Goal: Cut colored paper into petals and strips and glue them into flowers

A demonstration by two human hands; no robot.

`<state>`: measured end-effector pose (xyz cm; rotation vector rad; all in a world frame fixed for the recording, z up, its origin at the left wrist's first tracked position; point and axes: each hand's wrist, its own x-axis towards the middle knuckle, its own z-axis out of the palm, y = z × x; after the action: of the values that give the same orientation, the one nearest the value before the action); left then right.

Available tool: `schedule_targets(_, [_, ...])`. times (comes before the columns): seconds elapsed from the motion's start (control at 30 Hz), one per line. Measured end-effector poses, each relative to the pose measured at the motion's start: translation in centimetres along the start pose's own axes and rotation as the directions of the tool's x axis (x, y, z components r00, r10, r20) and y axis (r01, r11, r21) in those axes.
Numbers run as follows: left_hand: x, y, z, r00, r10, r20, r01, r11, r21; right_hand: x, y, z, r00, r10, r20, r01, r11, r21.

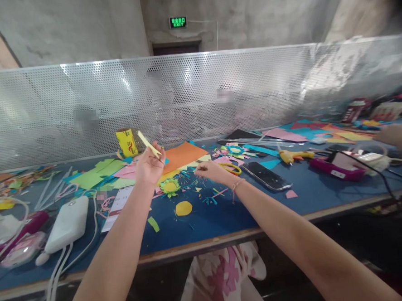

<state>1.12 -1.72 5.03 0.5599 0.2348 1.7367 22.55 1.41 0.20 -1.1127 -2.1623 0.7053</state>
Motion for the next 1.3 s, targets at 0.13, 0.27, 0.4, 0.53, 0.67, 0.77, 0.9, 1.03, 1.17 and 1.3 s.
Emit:
schedule_targets(0.13, [-0.1,1.2,0.6,0.999,0.048,-0.015,-0.049,0.998,-0.038,-0.1,0.2,-0.2,1.000,0.025,-0.007,-0.026,0.991,-0.129])
schedule_targets(0.27, [-0.3,-0.2,0.3,0.997,-0.056,-0.054,0.060,0.996,0.066,0.0,0.3,-0.2,0.998,0.046,0.052,-0.046,0.999,0.011])
schedule_targets(0.4, [-0.7,-2.4,-0.1,0.984,-0.170,-0.056,0.178,0.965,0.191,-0.1,-0.4,0.1,0.994,-0.019,0.105,-0.016,0.947,0.320])
schedule_targets(0.53, [-1.0,-3.9,-0.1,0.978,-0.186,-0.090,0.204,0.937,0.285,-0.3,-1.5,0.8,0.990,-0.061,0.131,-0.002,0.901,0.433])
schedule_targets(0.67, [-1.6,-5.4,-0.1,0.977,-0.212,-0.019,0.201,0.893,0.402,-0.3,-2.5,1.7,0.988,-0.106,0.116,0.033,0.861,0.507])
schedule_targets(0.77, [-2.0,-6.5,0.0,0.957,-0.282,0.065,0.222,0.860,0.460,-0.3,-2.7,2.2,0.993,-0.105,0.060,0.055,0.834,0.548])
schedule_targets(0.9, [-1.9,-6.6,0.1,0.967,-0.246,0.067,0.192,0.877,0.441,0.1,-2.2,2.3,0.998,-0.054,0.012,0.040,0.847,0.530])
schedule_targets(1.03, [-1.0,-4.9,0.0,0.991,-0.125,-0.053,0.136,0.928,0.346,0.3,-1.0,1.8,1.000,0.010,-0.005,-0.006,0.882,0.471])
schedule_targets(1.17, [-0.4,-3.1,-0.2,0.993,-0.068,-0.093,0.090,0.961,0.260,0.4,0.1,1.0,0.998,0.053,0.013,-0.055,0.950,0.309])
schedule_targets(1.3, [0.1,-2.3,-0.5,0.989,0.004,-0.146,0.031,0.971,0.237,0.5,0.9,0.0,0.995,0.089,-0.041,-0.091,0.993,-0.068])
